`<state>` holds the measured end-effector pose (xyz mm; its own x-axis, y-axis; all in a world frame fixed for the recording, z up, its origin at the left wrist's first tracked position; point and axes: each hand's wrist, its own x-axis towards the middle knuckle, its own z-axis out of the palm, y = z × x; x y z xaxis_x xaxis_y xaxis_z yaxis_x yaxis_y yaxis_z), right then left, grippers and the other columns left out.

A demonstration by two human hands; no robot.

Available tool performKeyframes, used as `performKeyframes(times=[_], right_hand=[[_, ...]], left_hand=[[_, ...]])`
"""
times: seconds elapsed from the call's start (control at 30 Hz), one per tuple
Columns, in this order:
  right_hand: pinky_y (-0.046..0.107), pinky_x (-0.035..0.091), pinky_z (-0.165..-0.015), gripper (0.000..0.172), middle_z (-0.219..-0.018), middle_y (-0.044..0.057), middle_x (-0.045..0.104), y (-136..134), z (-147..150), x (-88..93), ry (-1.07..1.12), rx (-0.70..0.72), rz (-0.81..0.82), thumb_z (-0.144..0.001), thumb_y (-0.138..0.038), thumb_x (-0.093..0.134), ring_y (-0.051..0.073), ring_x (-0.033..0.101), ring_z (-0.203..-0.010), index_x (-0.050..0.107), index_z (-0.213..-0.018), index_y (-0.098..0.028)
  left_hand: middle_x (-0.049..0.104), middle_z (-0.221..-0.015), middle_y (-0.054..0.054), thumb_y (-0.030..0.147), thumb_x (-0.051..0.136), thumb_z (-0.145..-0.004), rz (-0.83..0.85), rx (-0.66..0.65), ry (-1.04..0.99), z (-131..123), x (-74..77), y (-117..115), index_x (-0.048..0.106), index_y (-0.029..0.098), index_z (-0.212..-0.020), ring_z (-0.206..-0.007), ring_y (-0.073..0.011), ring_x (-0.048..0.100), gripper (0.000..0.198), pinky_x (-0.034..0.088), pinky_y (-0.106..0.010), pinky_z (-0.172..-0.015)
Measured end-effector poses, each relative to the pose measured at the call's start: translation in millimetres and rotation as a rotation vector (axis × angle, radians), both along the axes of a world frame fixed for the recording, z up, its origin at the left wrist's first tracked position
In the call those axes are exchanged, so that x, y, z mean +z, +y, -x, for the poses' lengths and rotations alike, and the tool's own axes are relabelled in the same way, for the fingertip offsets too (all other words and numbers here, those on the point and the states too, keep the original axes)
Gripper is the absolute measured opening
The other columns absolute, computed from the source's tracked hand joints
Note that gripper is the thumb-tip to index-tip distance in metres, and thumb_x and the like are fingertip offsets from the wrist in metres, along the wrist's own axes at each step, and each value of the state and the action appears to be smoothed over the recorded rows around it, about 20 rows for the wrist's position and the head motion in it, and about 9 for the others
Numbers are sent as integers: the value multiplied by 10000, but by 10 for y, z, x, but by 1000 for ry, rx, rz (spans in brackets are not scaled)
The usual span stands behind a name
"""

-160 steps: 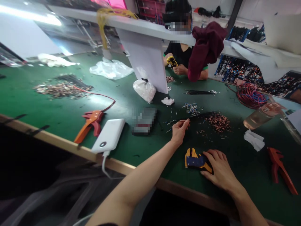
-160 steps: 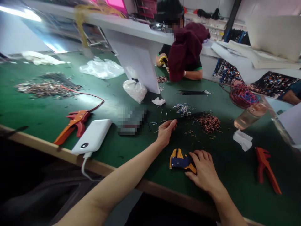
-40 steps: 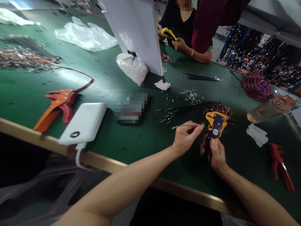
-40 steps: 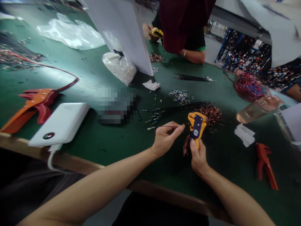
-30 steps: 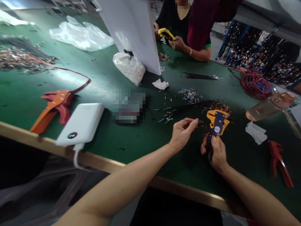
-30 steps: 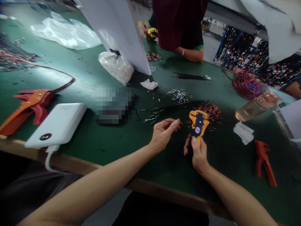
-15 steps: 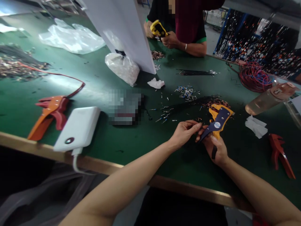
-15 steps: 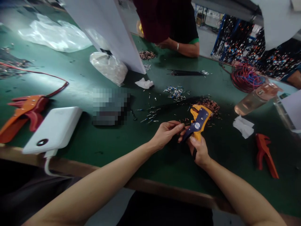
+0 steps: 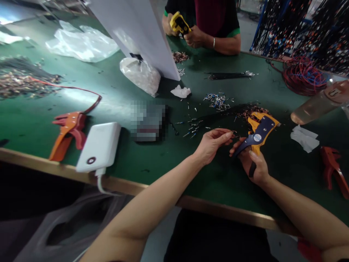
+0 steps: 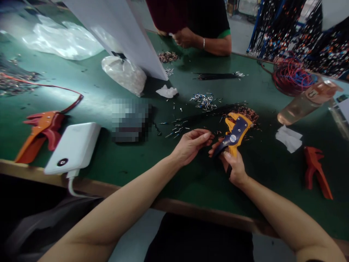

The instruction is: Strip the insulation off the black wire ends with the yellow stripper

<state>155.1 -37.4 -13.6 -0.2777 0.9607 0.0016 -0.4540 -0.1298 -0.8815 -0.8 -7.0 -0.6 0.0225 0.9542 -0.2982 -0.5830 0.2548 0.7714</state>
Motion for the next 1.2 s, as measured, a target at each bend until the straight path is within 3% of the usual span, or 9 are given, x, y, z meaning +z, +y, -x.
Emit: performKeyframes(times=[0.07, 0.27, 0.43, 0.6, 0.8, 1.2], right_hand=[[488, 567, -824, 396, -994, 79, 682, -3, 1, 8, -7, 4, 3, -798, -467, 683, 269, 682, -889, 612, -1102, -223], [461, 557, -831, 440, -1049, 75, 679, -26, -29, 33, -19, 34, 29, -784, -447, 715, 245, 671, -893, 603, -1152, -233], [398, 554, -803, 420, -1029, 60, 694, -63, -48, 25, 54, 235, 132, -806, -420, 717, 212, 678, -872, 644, -1169, -222], [409, 552, -809, 415, -1032, 71, 691, -96, -35, 39, 81, 359, 206, -807, -409, 711, 215, 668, -880, 644, -1167, -213], [409, 558, -807, 407, -1012, 71, 693, -120, -20, 43, 119, 390, 236, -820, -401, 698, 210, 675, -855, 636, -1170, -202], [403, 555, -814, 446, -1039, 85, 693, -146, -24, 9, 108, 405, 221, -813, -411, 724, 212, 676, -864, 630, -1192, -196]], left_hand=[[718, -664, -9, 364, 959, -442, -32, 7, 8, -4, 5, -8, 737, 150, -681, -584, -93, 612, 391, 501, -239, -620], [714, -680, 15, 272, 913, -563, -82, 287, 35, 160, 17, 121, 728, 170, -706, -569, -64, 589, 255, 481, -207, -604], [709, -675, 23, 232, 878, -613, -97, 405, 61, 274, 43, 206, 717, 178, -698, -561, -55, 586, 190, 463, -188, -584], [707, -664, 25, 217, 875, -618, -120, 386, 56, 238, 18, 183, 716, 175, -700, -543, -51, 573, 184, 446, -180, -555], [708, -677, 21, 232, 876, -622, -57, 319, 48, 164, -6, 144, 709, 166, -712, -544, -51, 567, 201, 447, -185, -559], [694, -685, 28, 235, 882, -610, -8, 345, -28, 186, 48, 142, 692, 166, -728, -555, -54, 558, 234, 446, -195, -574]])
